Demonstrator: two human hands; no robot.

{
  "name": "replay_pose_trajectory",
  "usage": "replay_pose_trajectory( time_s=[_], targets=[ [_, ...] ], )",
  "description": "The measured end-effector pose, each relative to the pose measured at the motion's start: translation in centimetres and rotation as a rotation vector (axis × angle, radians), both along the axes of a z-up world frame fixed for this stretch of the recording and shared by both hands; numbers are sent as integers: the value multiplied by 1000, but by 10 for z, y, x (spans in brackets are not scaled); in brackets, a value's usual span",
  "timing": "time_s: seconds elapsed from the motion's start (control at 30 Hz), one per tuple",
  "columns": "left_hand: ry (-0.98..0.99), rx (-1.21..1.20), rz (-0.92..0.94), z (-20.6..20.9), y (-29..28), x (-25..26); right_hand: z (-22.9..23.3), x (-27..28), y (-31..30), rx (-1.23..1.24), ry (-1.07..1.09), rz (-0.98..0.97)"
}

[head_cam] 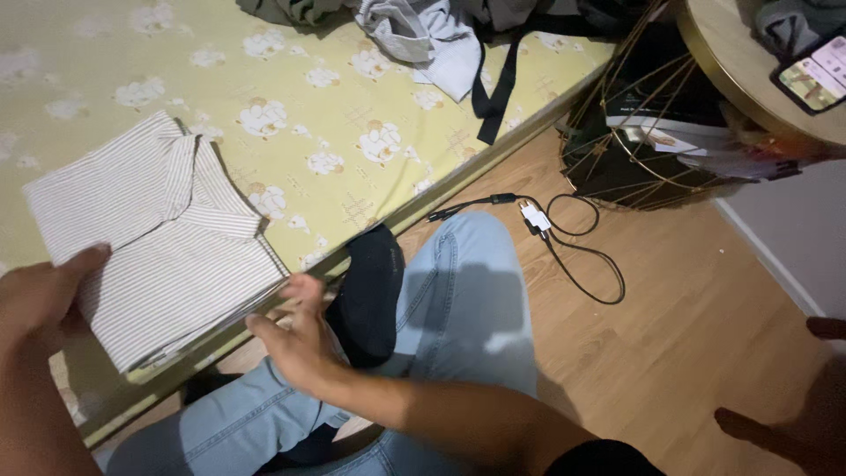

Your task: The person folds a striped shirt by hand and places it into a suitcase alongside other folded garments.

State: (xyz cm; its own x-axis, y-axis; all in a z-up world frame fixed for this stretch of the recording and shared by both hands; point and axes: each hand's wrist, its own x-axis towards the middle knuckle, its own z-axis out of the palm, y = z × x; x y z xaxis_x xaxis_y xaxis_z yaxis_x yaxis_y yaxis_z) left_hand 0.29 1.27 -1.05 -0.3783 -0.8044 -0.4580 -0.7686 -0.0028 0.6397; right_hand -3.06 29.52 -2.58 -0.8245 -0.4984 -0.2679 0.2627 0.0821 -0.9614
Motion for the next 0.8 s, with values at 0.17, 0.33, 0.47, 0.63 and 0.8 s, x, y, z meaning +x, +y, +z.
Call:
replay_pose_trajectory(
  time_s=[0.17,0.33,0.47,0.63,0.8],
  targets=[
    [332,196,-17,-7,6,13,-18,-5,-8,-210,-590,100],
    [584,252,153,-17,58,25,-14,-5,-11,-352,-752,160],
    [873,311,384,-18,150,50,-13,-13,0,-454,-759,171],
    [1043,482,469,-24,233,71,-24,-32,24,-311,-637,133],
    [1723,1147,354,-17,218,93,-37,-71,48,-158,-448,136]
  ],
)
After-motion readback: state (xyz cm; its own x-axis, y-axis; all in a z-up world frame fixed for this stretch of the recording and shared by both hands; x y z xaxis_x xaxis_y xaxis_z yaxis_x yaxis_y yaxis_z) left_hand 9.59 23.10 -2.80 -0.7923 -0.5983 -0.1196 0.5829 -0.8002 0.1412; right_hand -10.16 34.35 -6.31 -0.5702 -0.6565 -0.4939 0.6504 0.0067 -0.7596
